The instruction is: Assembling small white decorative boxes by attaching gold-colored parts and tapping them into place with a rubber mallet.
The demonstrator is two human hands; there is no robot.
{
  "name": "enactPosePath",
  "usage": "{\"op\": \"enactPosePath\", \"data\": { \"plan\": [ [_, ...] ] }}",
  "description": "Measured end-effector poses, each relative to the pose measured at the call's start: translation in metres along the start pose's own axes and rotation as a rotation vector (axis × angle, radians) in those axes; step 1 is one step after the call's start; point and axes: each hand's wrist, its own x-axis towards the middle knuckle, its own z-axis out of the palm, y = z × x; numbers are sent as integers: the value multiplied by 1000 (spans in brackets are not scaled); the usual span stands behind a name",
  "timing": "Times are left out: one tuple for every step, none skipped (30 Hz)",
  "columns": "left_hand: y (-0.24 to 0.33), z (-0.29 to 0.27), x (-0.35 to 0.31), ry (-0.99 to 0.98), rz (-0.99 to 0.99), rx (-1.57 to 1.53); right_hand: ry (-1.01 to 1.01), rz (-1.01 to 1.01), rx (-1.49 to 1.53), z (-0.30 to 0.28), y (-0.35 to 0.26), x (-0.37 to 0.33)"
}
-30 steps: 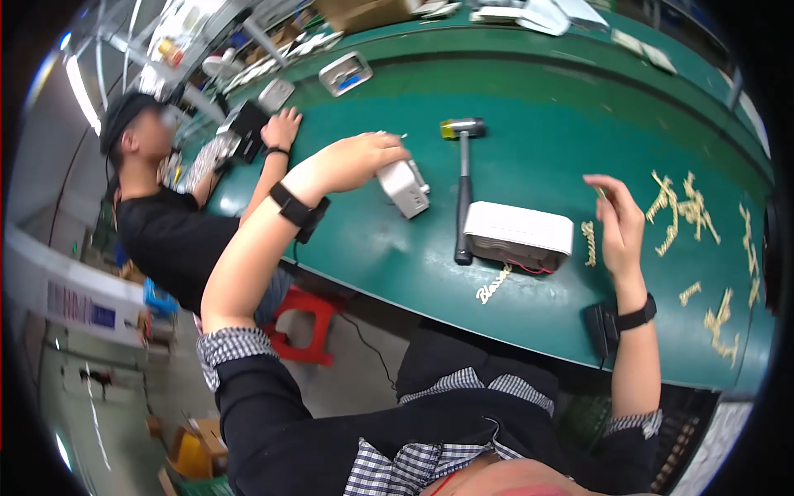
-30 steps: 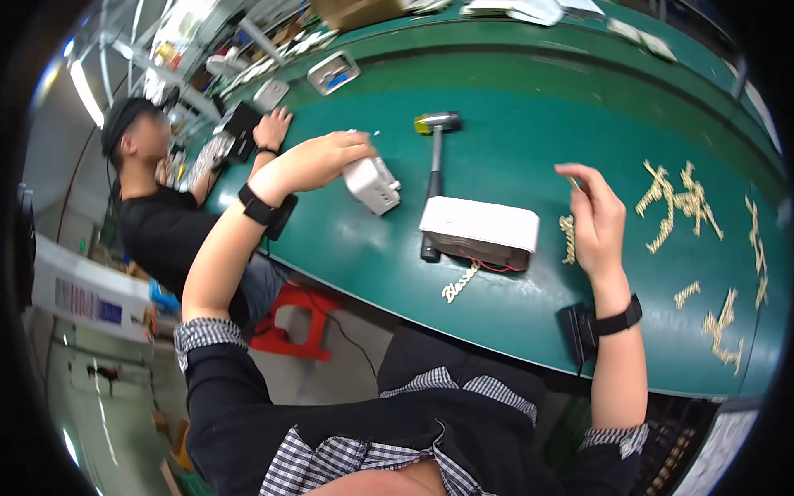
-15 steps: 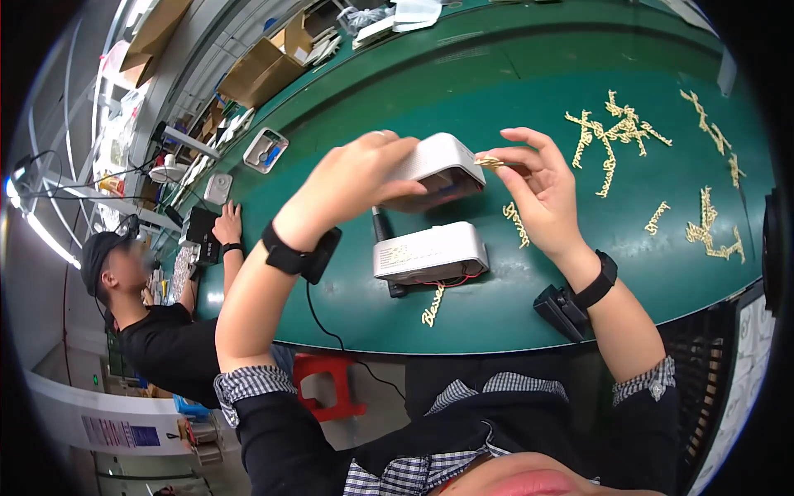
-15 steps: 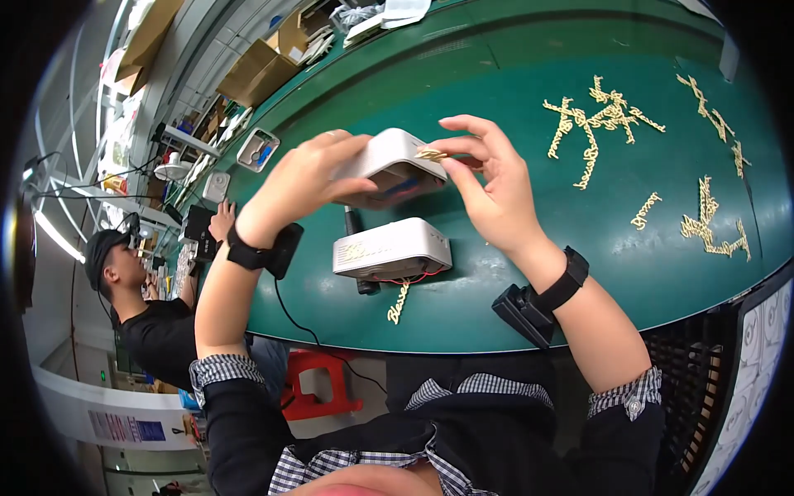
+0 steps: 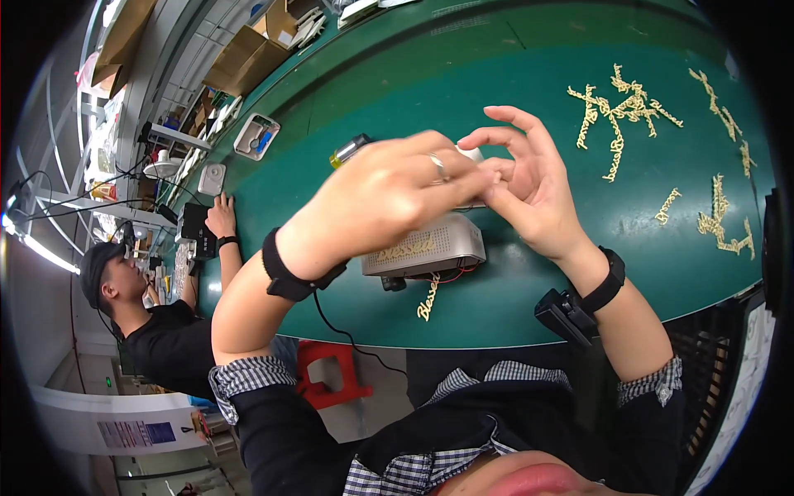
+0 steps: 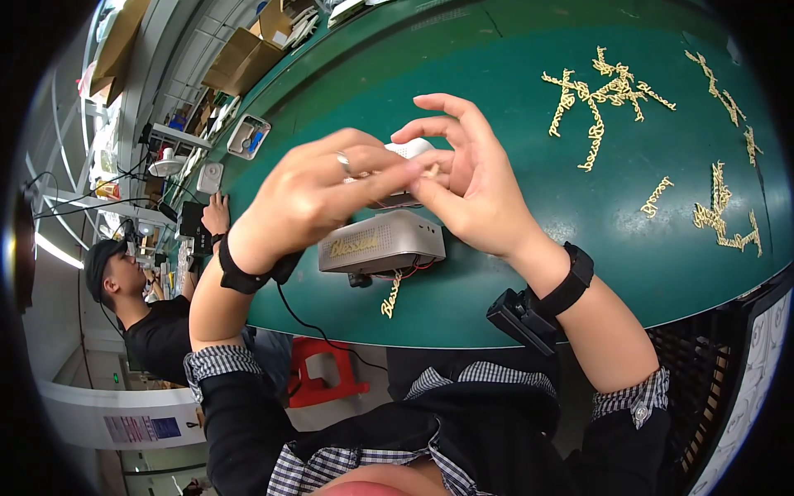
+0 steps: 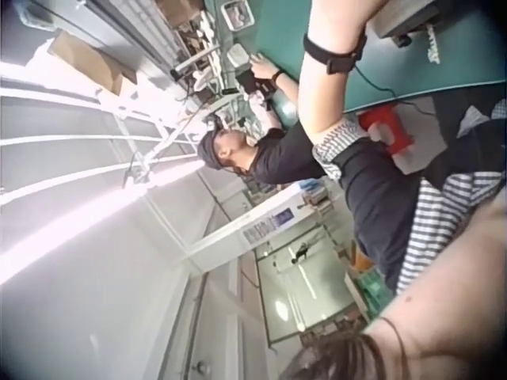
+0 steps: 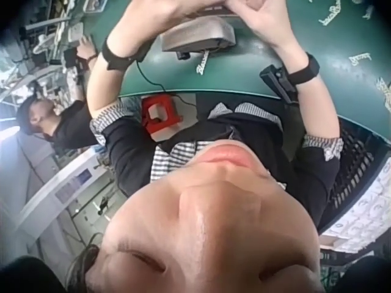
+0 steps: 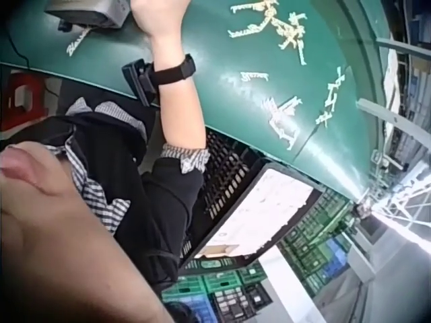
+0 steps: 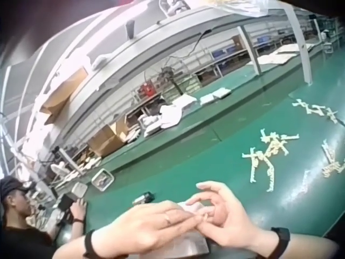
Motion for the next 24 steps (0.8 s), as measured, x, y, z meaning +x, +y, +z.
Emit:
{"op": "enactPosePath", "data": {
  "plan": [
    [-3,-1,-6,-2,-2,-3,-28,7,-10,0,0,-1],
    [-8,-3,-15,45,-52,-9,-26,9,-9,0,1,-1],
    [-15,-4,-24,93,-93,-13,-4,-14,-92,-1,1,-1],
    [-20,-2,-30,143,-134,-17,18,-36,-177,-2,1,-1],
    [-25,4,-38,141,-133,-15,35,-55,-256,-3,2,1],
    [-28,11,-47,166,-201,-62,30,-57,-256,-4,2,2],
    [-31,17,-55,191,-268,-109,-12,-137,-496,-7,1,2],
    [-30,20,-59,215,-338,-159,-55,-214,-736,-9,1,2],
    [-31,22,-61,218,-343,-158,-99,-291,-975,-10,1,1],
    [-32,26,-62,215,-340,-163,-105,-290,-974,-10,3,0],
    [-33,30,-64,212,-337,-168,-97,-280,-977,-9,6,0],
    [-33,32,-65,208,-334,-172,-89,-270,-980,-9,9,-1],
    [-32,33,-64,213,-333,-172,-78,-263,-988,-9,11,-1],
    [-32,34,-64,210,-317,-183,-80,-265,-991,-10,12,0],
    [-31,35,-63,206,-301,-194,-90,-264,-988,-12,13,1],
    [-31,35,-62,202,-284,-204,-101,-263,-985,-15,14,2],
    [-31,36,-61,204,-283,-202,-111,-262,-981,-16,13,2],
    [-31,37,-61,209,-283,-207,-113,-263,-980,-16,13,2],
    [-31,38,-61,214,-283,-212,-114,-265,-978,-16,13,2],
    [-31,38,-61,219,-283,-216,-115,-266,-977,-16,13,2],
    [-31,38,-61,219,-285,-214,-116,-268,-976,-15,13,2],
    [-31,37,-62,219,-283,-209,-118,-268,-974,-15,13,3],
    [-31,37,-62,219,-279,-206,-118,-268,-977,-14,13,3],
    [-31,38,-61,219,-275,-204,-118,-267,-981,-14,13,3]
  ]
}}
